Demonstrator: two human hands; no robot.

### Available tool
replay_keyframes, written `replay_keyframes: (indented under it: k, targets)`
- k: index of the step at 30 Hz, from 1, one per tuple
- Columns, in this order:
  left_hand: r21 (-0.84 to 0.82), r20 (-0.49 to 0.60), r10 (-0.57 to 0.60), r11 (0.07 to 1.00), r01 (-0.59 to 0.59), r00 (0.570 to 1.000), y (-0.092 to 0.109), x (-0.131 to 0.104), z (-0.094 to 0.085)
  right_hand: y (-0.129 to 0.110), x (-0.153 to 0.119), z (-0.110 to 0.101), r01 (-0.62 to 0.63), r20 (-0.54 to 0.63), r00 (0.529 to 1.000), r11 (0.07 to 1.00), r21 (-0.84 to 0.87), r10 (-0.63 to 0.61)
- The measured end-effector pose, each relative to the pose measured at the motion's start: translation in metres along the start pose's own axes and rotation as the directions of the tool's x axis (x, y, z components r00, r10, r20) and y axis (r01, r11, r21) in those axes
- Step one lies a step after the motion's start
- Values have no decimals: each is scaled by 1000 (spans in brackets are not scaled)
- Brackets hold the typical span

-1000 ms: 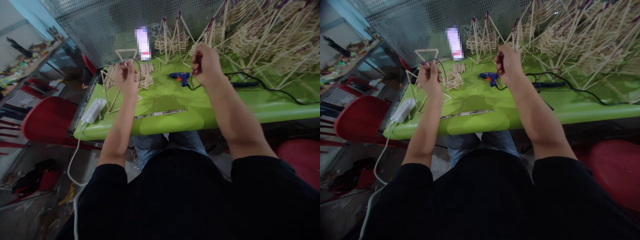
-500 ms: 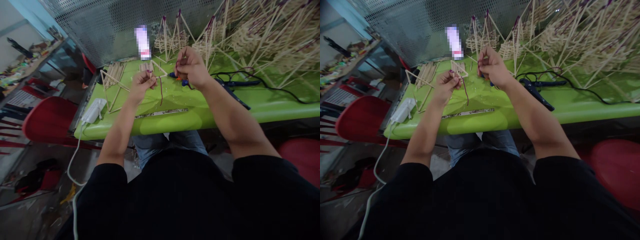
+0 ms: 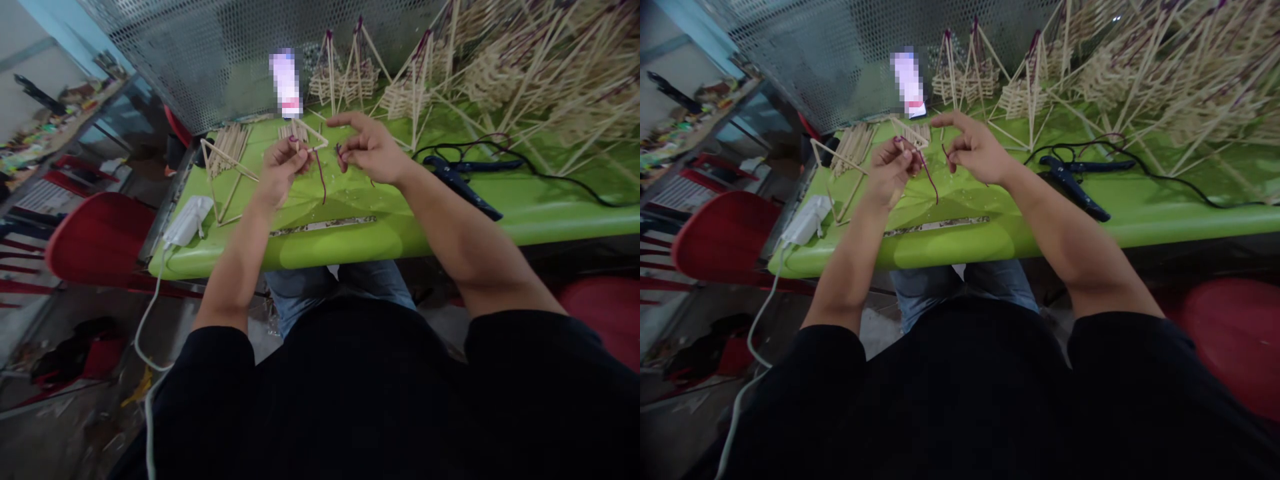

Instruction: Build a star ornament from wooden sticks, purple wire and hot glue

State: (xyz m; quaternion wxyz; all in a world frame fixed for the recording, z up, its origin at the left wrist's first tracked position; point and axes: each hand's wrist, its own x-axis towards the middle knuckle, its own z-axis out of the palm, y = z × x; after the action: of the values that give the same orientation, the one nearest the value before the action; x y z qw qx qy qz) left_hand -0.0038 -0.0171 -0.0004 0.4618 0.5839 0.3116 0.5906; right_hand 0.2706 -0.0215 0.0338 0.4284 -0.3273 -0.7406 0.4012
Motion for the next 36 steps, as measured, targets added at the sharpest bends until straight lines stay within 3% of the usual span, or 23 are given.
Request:
replay_keyframes:
  k: [5, 8, 11, 19, 26, 30, 36]
  targets:
    - [-75, -36, -79, 994, 76, 996, 5, 2, -4, 14, -1, 3, 114, 78, 992, 973, -201, -101]
    - [-106, -10, -52, 993, 51, 999, 4, 3, -6, 20, -3, 4, 211, 125, 976, 919, -331, -179]
    - [-70, -21, -15, 997, 13, 1000, 2, 2, -3, 22, -3, 7, 262, 178, 961, 905, -335, -212]
    - [32, 22, -73, 997, 72, 997, 5, -6, 7, 16, -4, 14, 235, 222, 962, 897, -375, -159]
    - [-5, 19, -35, 999, 35, 999, 1, -5, 7, 11, -4, 14, 242, 256, 957, 863, -443, -137]
    - [-16, 43, -82, 996, 83, 996, 2, -4, 8, 7, -4, 15, 228, 255, 961, 841, -491, -111]
    - [-29, -15, -122, 992, 121, 992, 2, -2, 9, 7, -4, 16, 197, 212, 972, 850, -488, -104]
